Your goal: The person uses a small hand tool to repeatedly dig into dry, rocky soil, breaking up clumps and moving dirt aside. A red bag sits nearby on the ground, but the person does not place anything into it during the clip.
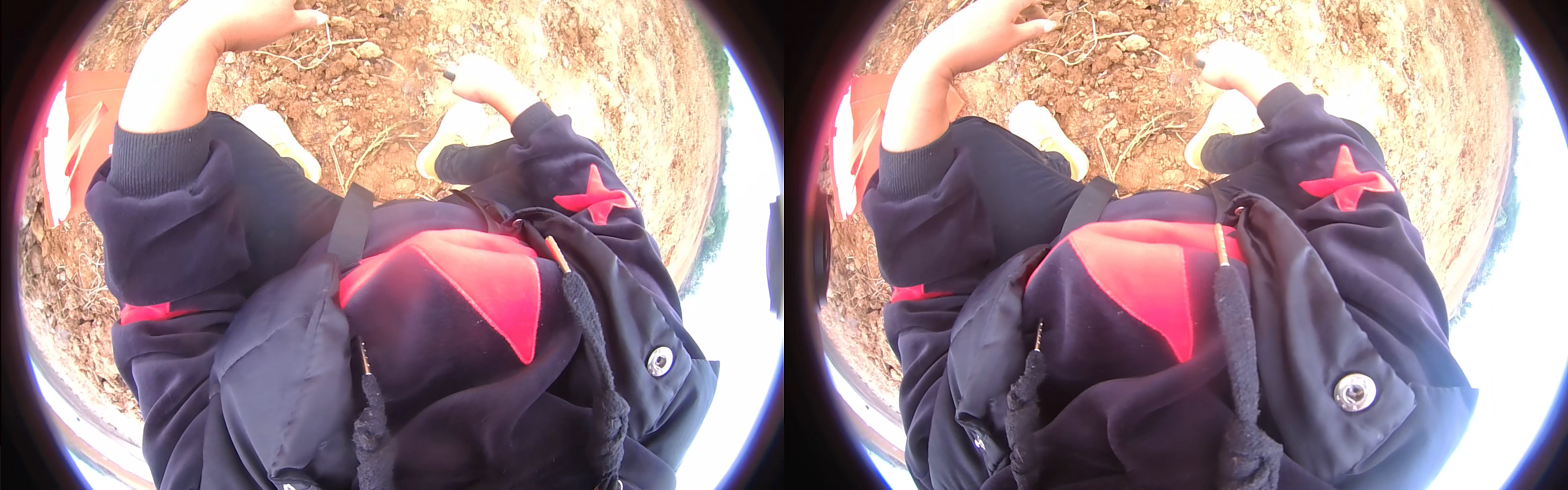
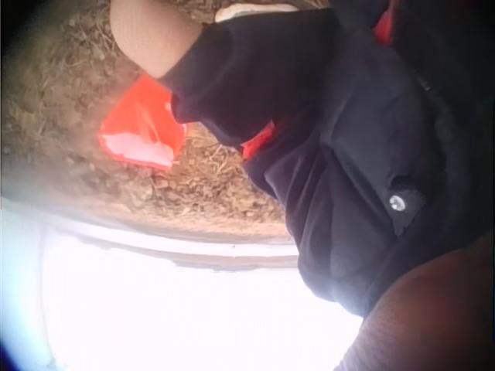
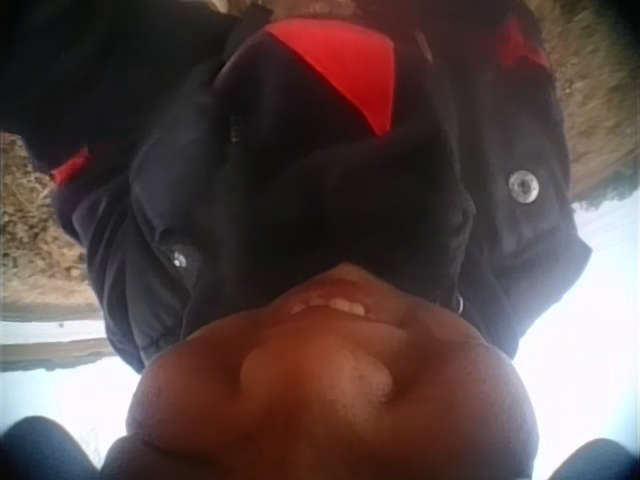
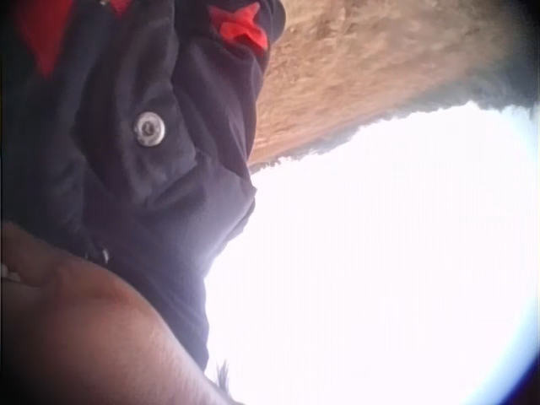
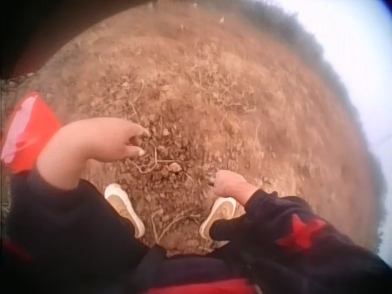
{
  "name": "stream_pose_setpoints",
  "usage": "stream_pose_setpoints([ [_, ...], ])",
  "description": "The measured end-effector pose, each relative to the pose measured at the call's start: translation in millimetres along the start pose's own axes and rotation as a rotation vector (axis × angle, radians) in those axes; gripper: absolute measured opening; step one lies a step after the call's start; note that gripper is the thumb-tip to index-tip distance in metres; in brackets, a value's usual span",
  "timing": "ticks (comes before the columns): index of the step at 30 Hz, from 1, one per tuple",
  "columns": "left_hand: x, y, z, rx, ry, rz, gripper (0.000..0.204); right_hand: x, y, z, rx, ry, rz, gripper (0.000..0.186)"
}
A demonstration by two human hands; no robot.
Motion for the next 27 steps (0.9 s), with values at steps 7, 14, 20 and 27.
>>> stream_pose_setpoints([
  [7, -7.4, -23.6, -8.5, 0.040, -0.011, 0.004, 0.047, 7.8, -21.8, 9.9, 0.017, -0.014, 0.051, 0.031],
  [14, -5.6, -48.8, -19.1, -0.079, -0.021, -0.160, 0.048, -6.9, -56.5, -28.0, 0.020, -0.105, 0.100, 0.031],
  [20, -7.6, -62.7, -30.9, -0.012, -0.032, -0.132, 0.046, -42.5, -80.3, -94.2, 0.084, -0.376, -0.013, 0.042],
  [27, -10.6, -68.9, -39.7, -0.014, -0.090, -0.131, 0.047, -74.1, -111.0, -176.9, -0.156, -0.418, 0.140, 0.060],
])
Point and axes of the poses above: each hand's wrist, its own y-axis away from the middle knuckle, its own z-axis out of the back of the hand, x = y × z, the point moved 8 cm from there along -y, towards the middle knuckle, and after that the axes turned 4 degrees about x, right-handed, at the moved point
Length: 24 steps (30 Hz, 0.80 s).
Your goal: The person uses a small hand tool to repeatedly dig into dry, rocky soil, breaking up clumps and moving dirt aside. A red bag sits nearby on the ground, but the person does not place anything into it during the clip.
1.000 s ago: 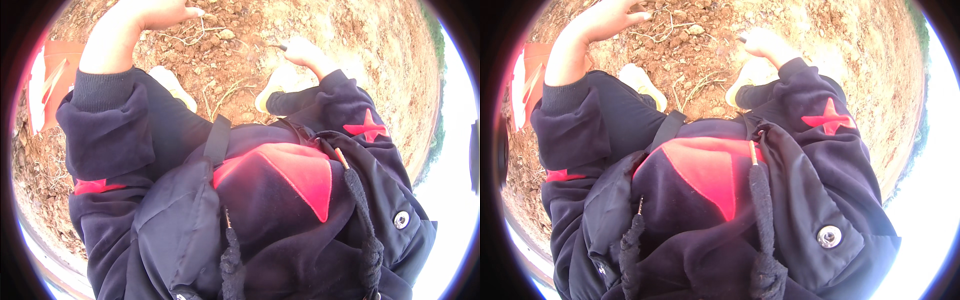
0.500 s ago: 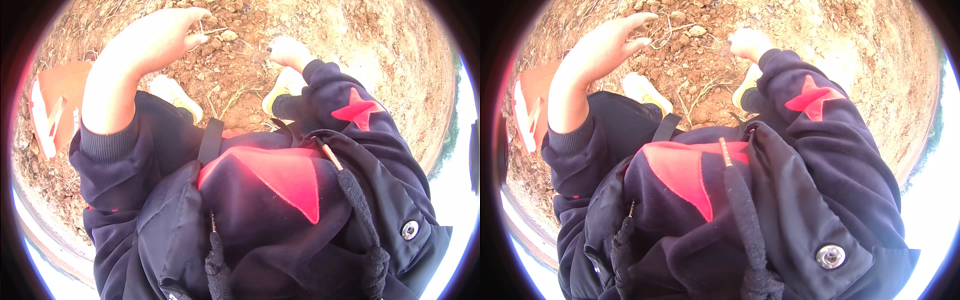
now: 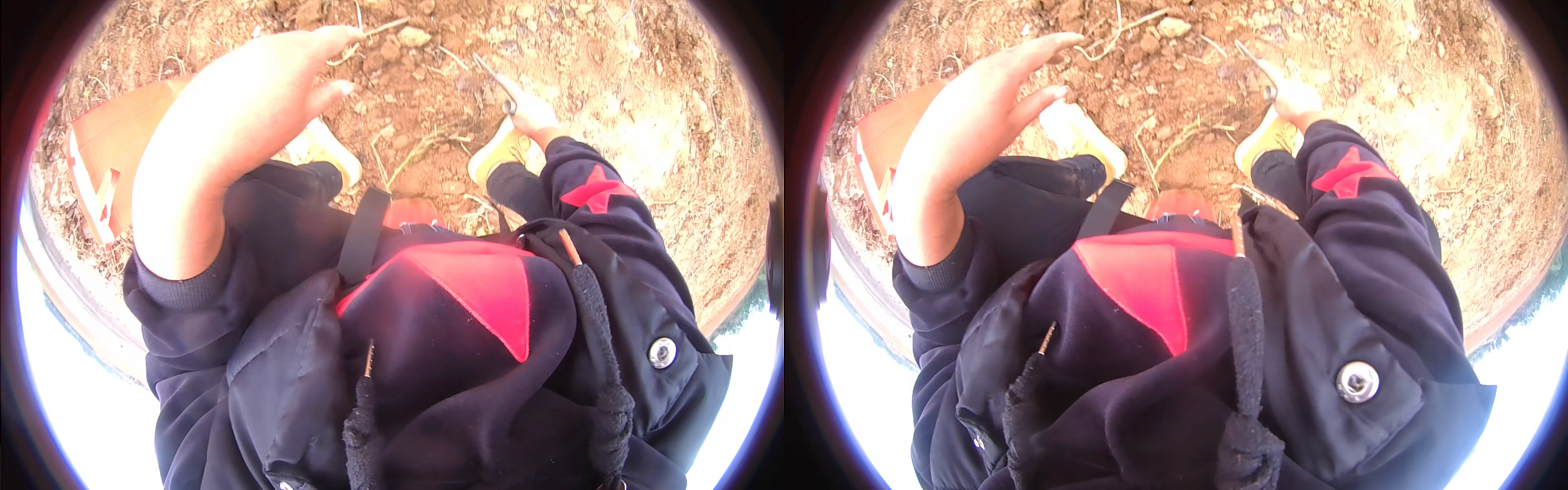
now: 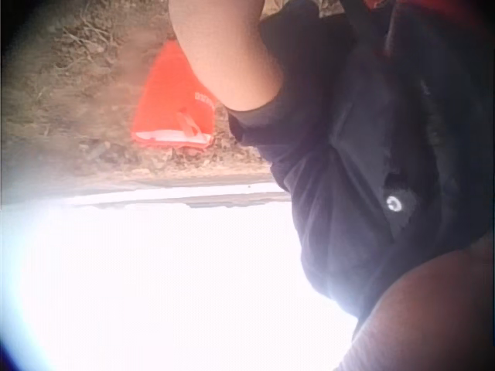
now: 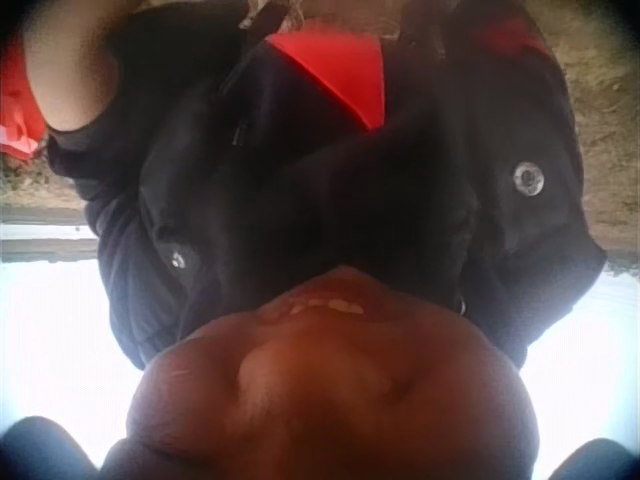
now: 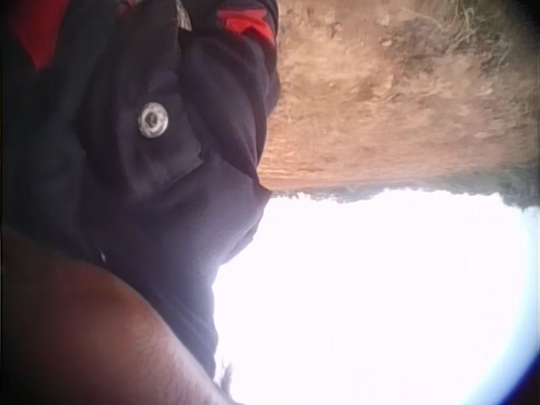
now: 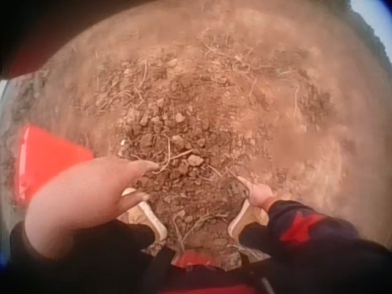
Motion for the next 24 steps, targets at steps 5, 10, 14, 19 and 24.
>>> stream_pose_setpoints([
  [5, 1.1, 7.0, -1.0, 0.088, 0.030, 0.061, 0.048, 3.2, -5.1, 14.4, -0.007, -0.018, -0.003, 0.051],
  [10, 0.4, 11.6, 1.8, 0.029, -0.046, 0.024, 0.047, 70.2, -13.2, 46.2, 0.200, 0.135, -0.062, 0.032],
  [14, 11.0, 23.5, 2.3, 0.116, 0.134, 0.117, 0.046, 115.7, 29.6, 62.5, 0.099, 0.098, -0.066, 0.033],
  [19, 10.6, 47.6, 20.4, 0.118, 0.024, 0.147, 0.046, 151.8, 78.3, 74.2, -0.095, 0.174, 0.001, 0.029],
  [24, 12.6, 62.5, 23.7, 0.134, 0.092, 0.188, 0.044, 171.1, 105.9, 100.3, -0.164, 0.263, 0.016, 0.026],
])
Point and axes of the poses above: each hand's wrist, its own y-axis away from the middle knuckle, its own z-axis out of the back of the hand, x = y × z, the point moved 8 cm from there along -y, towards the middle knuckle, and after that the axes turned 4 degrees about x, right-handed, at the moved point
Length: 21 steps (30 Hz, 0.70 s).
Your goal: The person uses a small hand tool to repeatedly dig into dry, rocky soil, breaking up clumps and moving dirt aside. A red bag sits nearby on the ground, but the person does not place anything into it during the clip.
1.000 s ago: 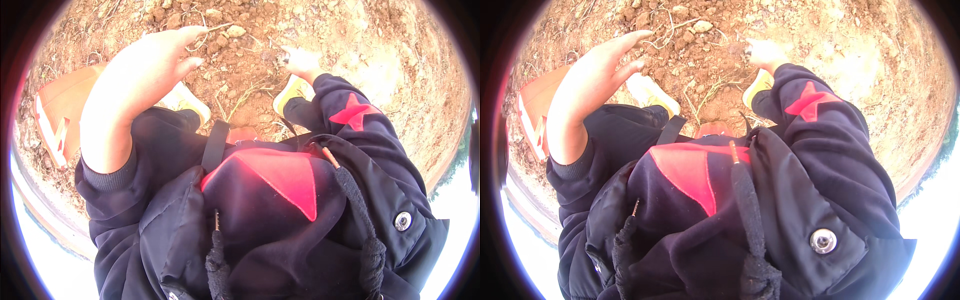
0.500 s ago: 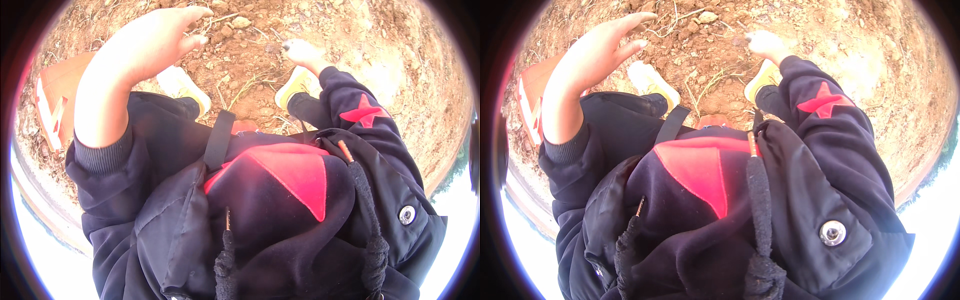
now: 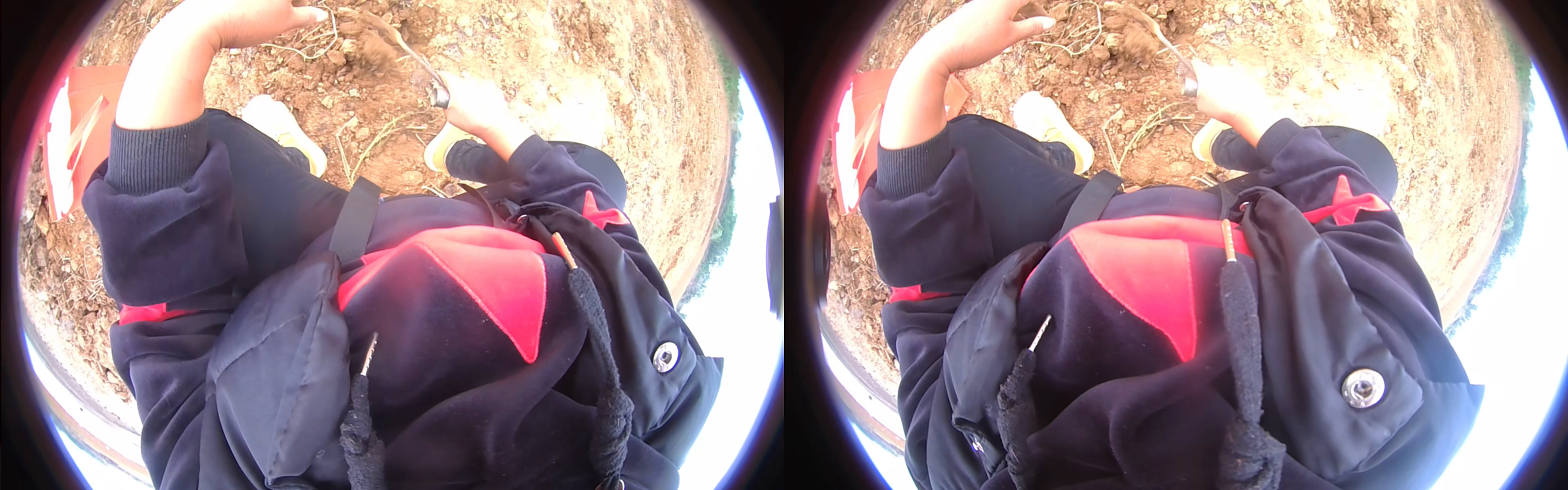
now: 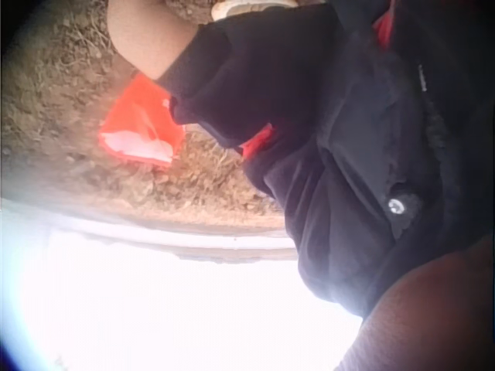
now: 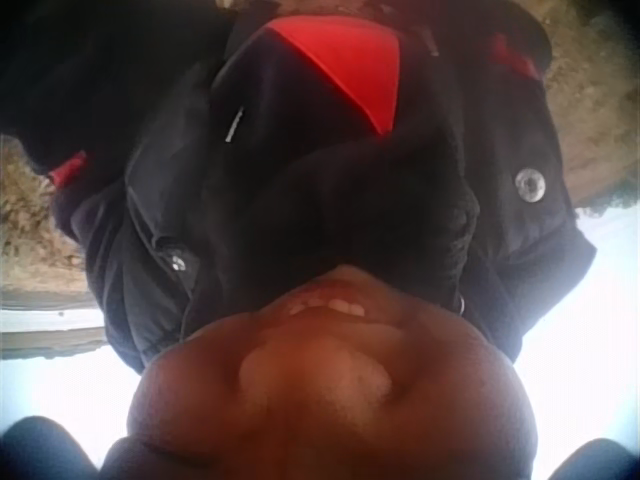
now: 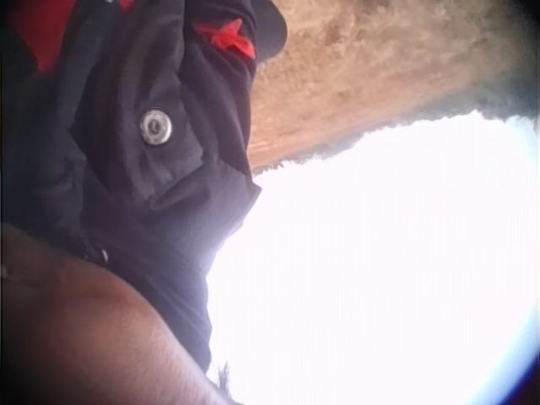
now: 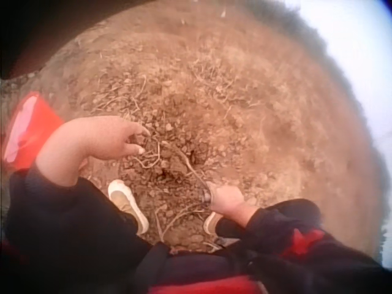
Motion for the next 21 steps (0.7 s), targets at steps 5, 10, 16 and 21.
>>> stream_pose_setpoints([
  [5, 0.8, 9.8, 5.5, -0.068, -0.022, -0.013, 0.048, -21.5, 2.3, 33.7, 0.005, 0.086, -0.093, 0.030],
  [10, 0.7, 8.7, 3.8, -0.069, -0.024, -0.002, 0.051, -43.2, -2.9, 52.0, -0.031, 0.218, -0.111, 0.025],
  [16, -10.3, -1.7, 6.0, -0.046, -0.048, -0.067, 0.047, -54.2, -39.7, 38.7, 0.101, 0.259, -0.044, 0.024],
  [21, -13.4, -12.0, 0.8, -0.135, 0.035, -0.103, 0.042, -68.3, -58.3, 25.2, 0.144, 0.230, -0.043, 0.023],
])
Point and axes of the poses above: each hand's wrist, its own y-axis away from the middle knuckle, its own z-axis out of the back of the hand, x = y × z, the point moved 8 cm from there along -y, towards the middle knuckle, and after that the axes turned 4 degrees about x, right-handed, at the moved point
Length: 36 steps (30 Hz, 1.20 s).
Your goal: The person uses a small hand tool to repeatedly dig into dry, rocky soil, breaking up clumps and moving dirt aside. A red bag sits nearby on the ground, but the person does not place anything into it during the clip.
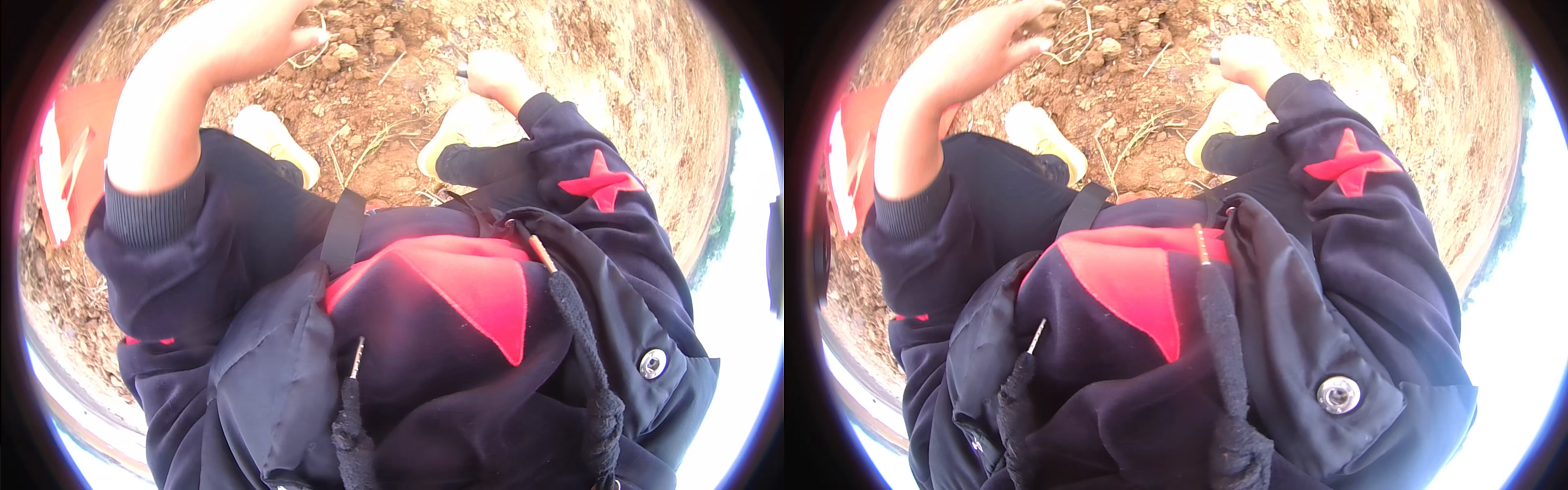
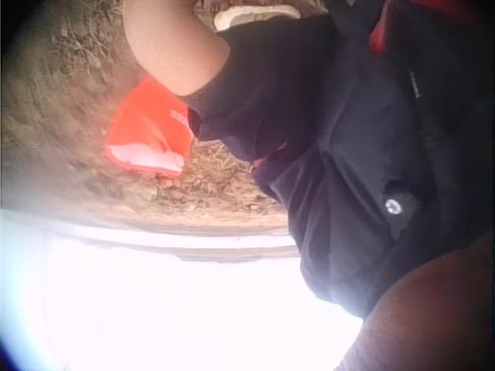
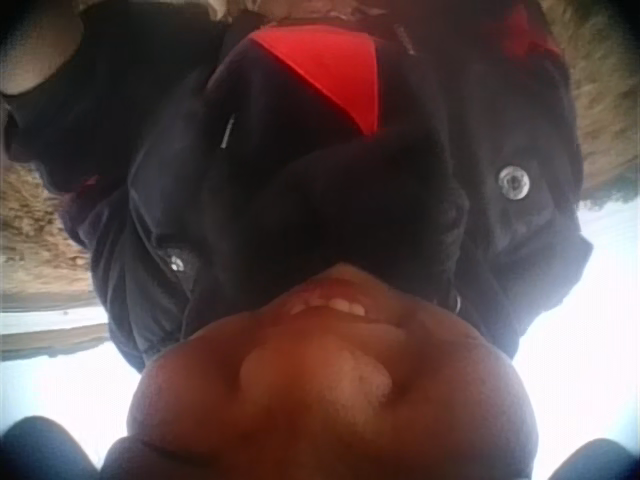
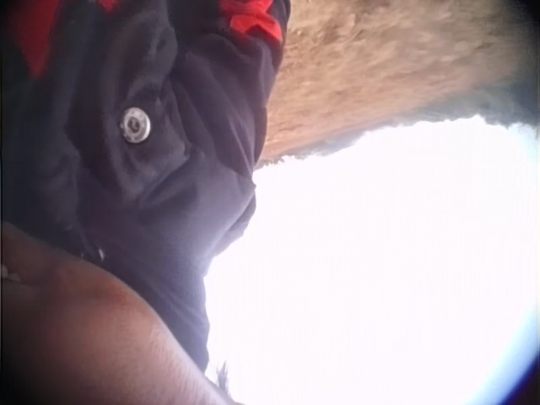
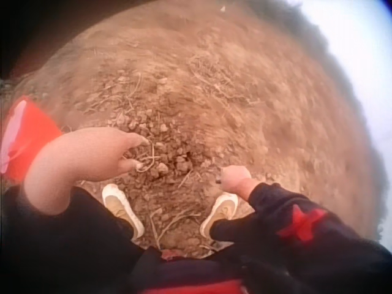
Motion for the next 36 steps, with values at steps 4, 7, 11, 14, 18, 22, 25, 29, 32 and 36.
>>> stream_pose_setpoints([
  [4, -8.5, -16.9, -2.5, -0.096, -0.072, -0.155, 0.048, -4.4, -21.6, -4.1, 0.049, -0.073, 0.022, 0.023],
  [7, -4.4, -32.4, -12.1, -0.011, -0.052, -0.107, 0.049, -2.8, -54.7, -10.1, 0.062, -0.090, 0.083, 0.023],
  [11, 1.6, -55.4, -21.4, 0.044, -0.114, -0.028, 0.049, -15.5, -98.5, -34.5, 0.010, -0.124, 0.218, 0.025],
  [14, 9.4, -60.7, -28.3, 0.132, -0.116, 0.039, 0.050, -55.8, -104.0, -60.0, -0.043, -0.122, 0.239, 0.026],
  [18, 10.8, -65.5, -33.2, 0.147, -0.112, 0.038, 0.050, -100.8, -108.3, -109.5, 0.037, -0.125, 0.156, 0.036],
  [22, 13.2, -64.1, -39.3, 0.166, -0.101, 0.063, 0.048, -129.3, -121.0, -152.3, 0.048, -0.134, 0.080, 0.048],
  [25, 17.0, -63.5, -46.6, 0.221, -0.084, 0.086, 0.047, -135.2, -123.0, -166.8, 0.004, -0.136, 0.085, 0.055],
  [29, 16.6, -61.6, -44.1, 0.209, -0.080, 0.092, 0.047, -121.6, -115.4, -144.5, 0.038, -0.287, 0.155, 0.046],
  [32, 6.3, -58.1, -36.6, 0.143, -0.094, 0.036, 0.047, -81.5, -114.8, -107.8, 0.144, -0.223, 0.277, 0.030],
  [36, 3.9, -48.3, -35.3, 0.143, -0.116, 0.060, 0.048, -26.4, -99.9, -72.0, 0.031, -0.222, 0.214, 0.031],
])
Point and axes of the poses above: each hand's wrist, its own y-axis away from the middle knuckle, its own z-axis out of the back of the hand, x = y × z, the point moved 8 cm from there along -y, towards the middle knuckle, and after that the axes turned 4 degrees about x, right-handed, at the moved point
